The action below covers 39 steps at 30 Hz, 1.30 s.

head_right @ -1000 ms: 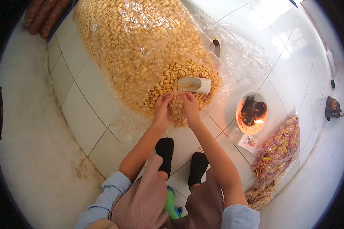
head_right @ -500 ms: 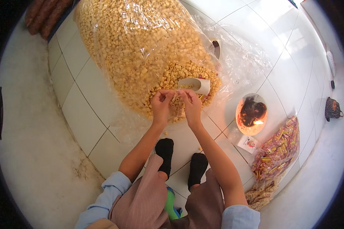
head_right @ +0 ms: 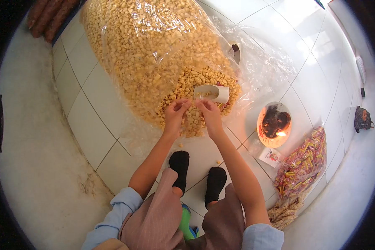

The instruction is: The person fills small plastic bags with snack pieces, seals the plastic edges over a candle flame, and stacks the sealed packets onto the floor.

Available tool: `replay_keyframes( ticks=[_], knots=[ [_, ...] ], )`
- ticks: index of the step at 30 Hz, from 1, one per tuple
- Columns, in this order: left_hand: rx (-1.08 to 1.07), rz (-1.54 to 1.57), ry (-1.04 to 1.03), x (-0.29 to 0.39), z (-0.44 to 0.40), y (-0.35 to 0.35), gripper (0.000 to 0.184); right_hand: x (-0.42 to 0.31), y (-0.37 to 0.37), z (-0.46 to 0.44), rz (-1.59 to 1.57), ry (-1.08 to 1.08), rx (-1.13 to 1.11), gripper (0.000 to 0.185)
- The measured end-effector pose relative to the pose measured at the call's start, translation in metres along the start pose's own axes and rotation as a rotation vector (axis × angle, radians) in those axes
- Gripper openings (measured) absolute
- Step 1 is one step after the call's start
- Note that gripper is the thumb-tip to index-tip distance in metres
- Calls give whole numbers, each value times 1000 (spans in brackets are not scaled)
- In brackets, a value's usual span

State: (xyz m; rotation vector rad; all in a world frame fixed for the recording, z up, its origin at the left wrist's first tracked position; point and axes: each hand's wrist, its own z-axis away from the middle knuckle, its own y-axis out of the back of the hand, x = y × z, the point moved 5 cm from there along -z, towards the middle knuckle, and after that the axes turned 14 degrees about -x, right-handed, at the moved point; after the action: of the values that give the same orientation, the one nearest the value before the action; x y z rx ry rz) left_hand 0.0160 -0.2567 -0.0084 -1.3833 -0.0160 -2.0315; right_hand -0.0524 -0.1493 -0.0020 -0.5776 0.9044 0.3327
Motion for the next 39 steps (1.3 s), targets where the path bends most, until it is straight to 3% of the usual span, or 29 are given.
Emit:
replay_keyframes(
  ticks=[4, 10, 12, 16, 19, 24, 28, 30, 31, 33, 34, 37, 39],
  knots=[
    [25, -70, -89, -3, -1, 6, 19, 12, 3, 0, 89, -132, -160, 11],
    [-6, -89, -42, -3, 1, 5, 17, 5, 5, 2, 49, -58, 8, 16],
    [-29, 71, 49, -5, 4, 1, 18, -2, 9, 0, 218, 69, 55, 16],
    [-25, 188, 21, -4, 1, -1, 17, -8, 11, 3, 240, 116, 88, 16],
    [-32, 140, 0, -7, 0, 0, 15, -8, 14, 3, 192, 160, 106, 16],
    [34, -271, -189, -1, -2, 1, 16, -10, 18, 4, 353, 162, 145, 14],
    [-26, -330, -208, 8, -1, -6, 16, -9, 26, 1, 409, 127, 146, 15],
    [-80, 45, -59, 9, 4, -15, 15, -24, 19, 7, 306, 226, 16, 20],
    [-91, 46, -67, 13, 5, -20, 15, -32, 14, 13, 310, 237, 22, 20],
    [-148, 106, -169, 30, 10, -33, 12, -66, 6, 44, 492, 566, 265, 27],
    [-165, 106, -185, 39, 14, -40, 12, -73, 4, 56, 496, 588, 273, 27],
    [-201, 190, -264, 74, 33, -66, 6, -105, -28, 101, 983, 833, 174, 34],
    [-155, 122, -355, 103, 53, -86, 8, -126, -47, 124, 1040, 890, 209, 35]
  ],
)
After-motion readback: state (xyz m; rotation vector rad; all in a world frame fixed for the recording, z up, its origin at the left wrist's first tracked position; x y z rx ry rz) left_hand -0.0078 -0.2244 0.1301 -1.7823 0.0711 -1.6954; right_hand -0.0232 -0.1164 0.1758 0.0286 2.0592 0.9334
